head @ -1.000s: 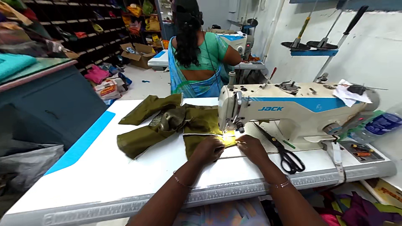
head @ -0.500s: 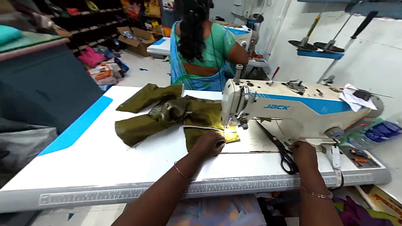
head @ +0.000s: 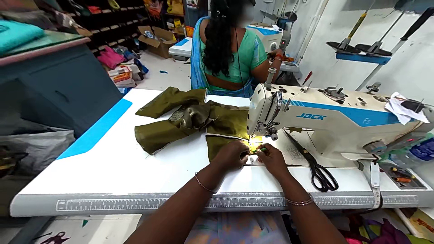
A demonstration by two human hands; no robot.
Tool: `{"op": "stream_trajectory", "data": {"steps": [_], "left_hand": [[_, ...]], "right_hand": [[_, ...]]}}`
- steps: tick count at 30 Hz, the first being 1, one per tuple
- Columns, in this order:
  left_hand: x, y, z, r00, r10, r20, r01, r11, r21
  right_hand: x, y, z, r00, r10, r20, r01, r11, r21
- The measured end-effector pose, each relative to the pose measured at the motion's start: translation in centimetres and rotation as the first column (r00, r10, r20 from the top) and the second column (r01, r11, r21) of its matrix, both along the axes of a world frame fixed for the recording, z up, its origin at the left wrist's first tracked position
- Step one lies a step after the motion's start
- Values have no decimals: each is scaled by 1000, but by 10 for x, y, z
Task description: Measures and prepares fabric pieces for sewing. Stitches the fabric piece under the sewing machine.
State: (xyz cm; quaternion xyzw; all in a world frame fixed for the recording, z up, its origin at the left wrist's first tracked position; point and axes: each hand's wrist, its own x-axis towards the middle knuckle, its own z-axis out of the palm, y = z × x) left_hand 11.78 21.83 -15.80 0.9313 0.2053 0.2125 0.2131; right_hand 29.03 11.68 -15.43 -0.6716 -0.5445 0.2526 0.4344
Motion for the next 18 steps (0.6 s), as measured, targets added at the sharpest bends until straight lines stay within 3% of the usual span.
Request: {"op": "stream_trajectory", "data": {"steps": [10,18], "left_hand": [[0,0,-1,1000,-12,20,12,1000,21],[0,-1,-2,1000,-3,28,2,999,42]], "right_hand": [[-5,-7,-6,960,40,276,-69,993,98],[-3,-6,-5,983,-18,184,6,998,64]]}}
